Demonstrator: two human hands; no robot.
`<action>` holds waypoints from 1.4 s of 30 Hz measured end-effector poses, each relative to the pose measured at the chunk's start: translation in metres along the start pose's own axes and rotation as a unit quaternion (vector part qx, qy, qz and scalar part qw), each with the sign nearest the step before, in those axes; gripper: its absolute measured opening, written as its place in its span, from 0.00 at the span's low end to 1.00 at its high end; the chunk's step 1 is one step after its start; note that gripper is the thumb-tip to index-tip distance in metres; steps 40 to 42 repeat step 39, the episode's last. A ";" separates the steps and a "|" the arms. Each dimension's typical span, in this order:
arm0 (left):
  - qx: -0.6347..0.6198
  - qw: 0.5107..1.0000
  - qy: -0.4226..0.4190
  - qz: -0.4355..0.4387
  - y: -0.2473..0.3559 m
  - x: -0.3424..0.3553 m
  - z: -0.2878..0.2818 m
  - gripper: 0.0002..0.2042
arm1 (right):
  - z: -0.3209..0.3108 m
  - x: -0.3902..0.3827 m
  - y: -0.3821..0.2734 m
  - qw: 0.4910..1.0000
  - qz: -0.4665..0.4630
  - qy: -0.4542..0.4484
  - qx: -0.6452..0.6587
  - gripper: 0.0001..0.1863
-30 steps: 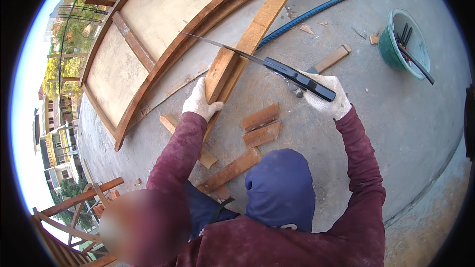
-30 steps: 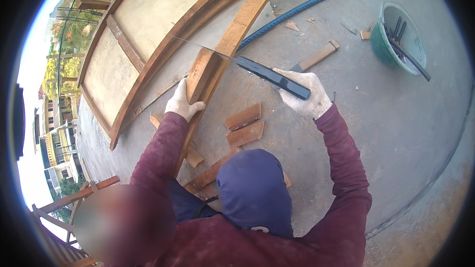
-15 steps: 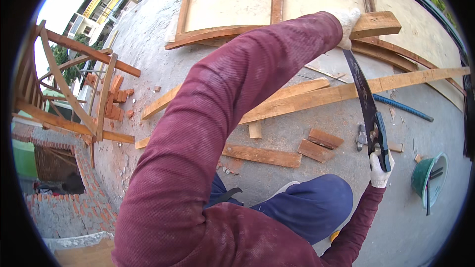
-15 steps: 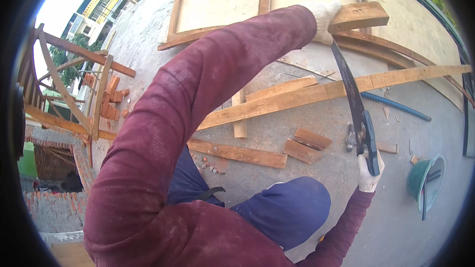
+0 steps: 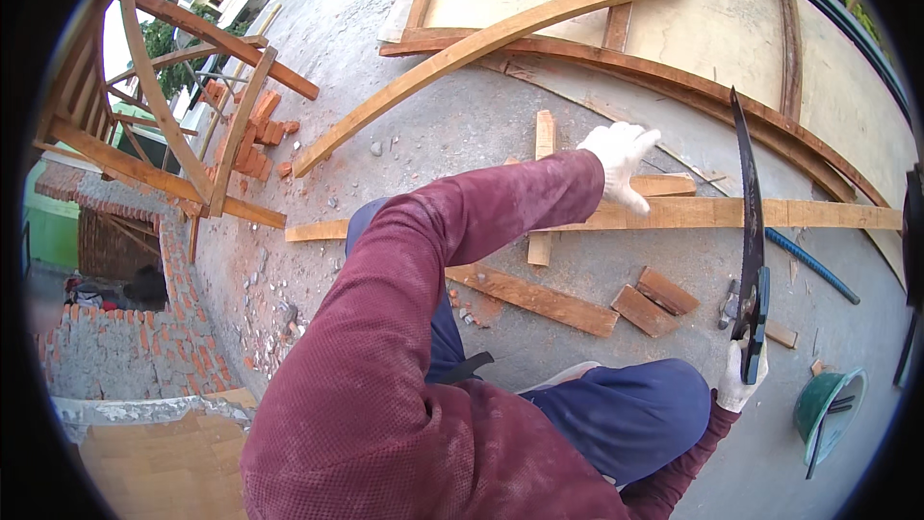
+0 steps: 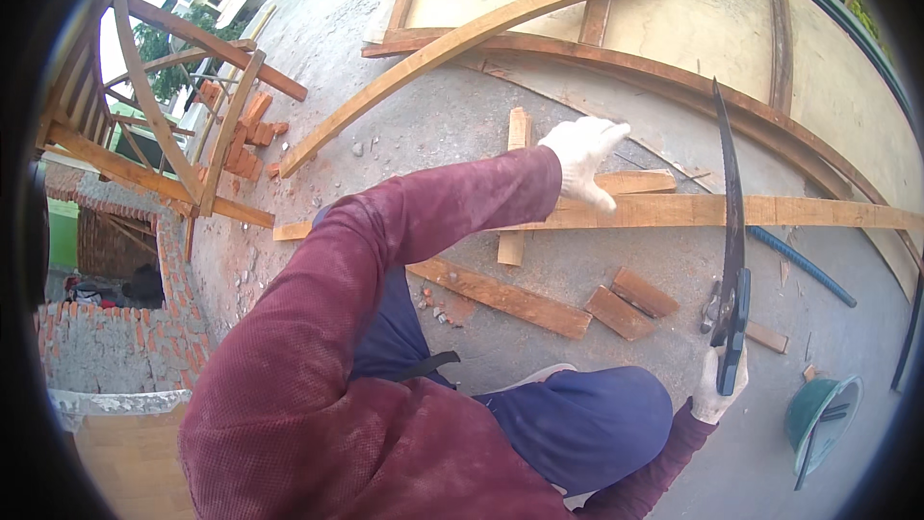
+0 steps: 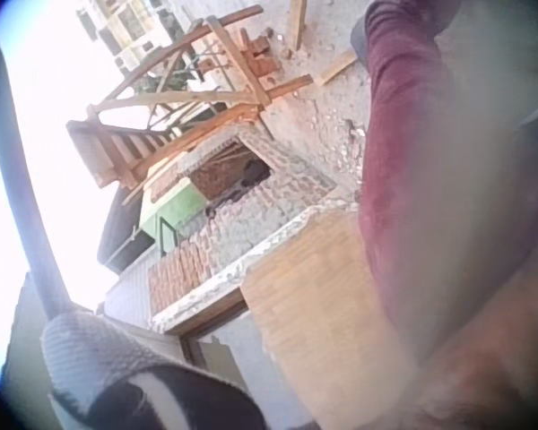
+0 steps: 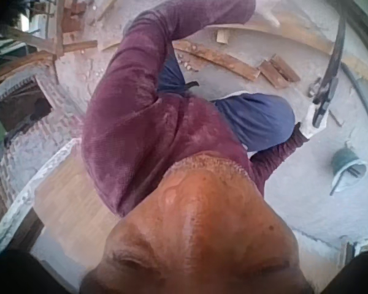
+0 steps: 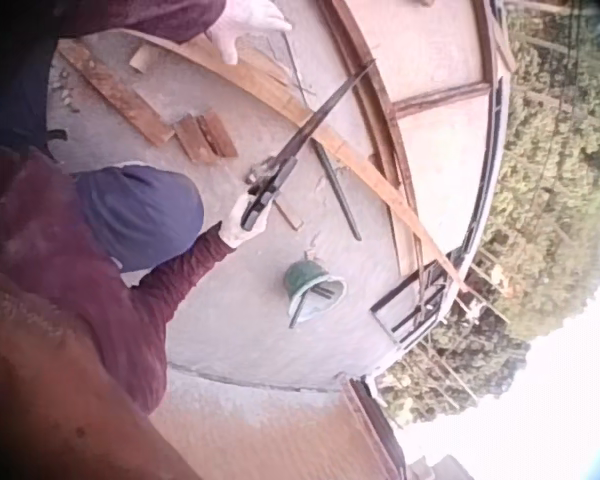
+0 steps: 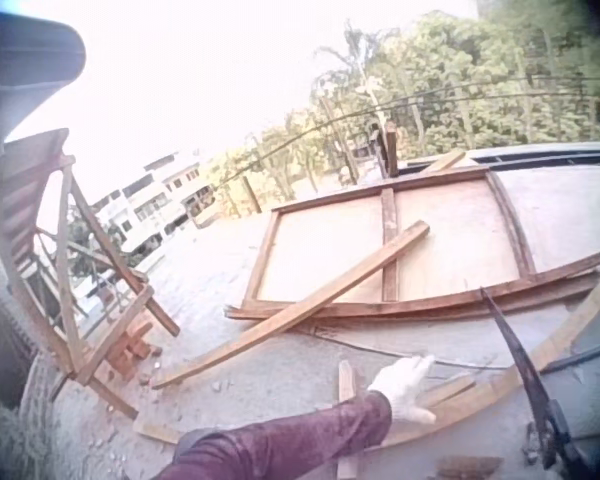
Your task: The person measures a wooden plank with a tape measure and marks it, then uses a hand saw to cut the plank into smaller pieces on a rooftop construction site.
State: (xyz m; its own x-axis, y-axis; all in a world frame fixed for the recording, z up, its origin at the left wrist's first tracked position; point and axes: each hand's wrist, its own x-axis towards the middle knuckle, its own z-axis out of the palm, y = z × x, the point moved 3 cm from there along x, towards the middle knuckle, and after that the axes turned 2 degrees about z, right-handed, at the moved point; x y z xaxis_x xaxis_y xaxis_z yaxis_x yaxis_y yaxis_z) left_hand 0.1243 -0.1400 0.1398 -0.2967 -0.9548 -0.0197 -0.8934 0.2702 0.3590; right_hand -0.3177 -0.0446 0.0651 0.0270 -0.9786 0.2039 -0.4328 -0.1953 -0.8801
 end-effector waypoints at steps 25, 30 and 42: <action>-0.334 0.901 -0.265 -0.082 -0.062 -0.102 -0.048 0.35 | -0.047 -0.033 -0.305 0.998 -0.007 0.056 0.001 0.19; -0.404 0.864 -0.287 -0.088 -0.071 -0.107 0.001 0.35 | -0.018 -0.024 -0.301 0.988 -0.083 0.027 0.124 0.24; -0.175 0.956 -0.215 -0.098 -0.050 -0.180 0.038 0.37 | 0.011 0.009 -0.263 0.992 -0.118 0.052 -0.003 0.23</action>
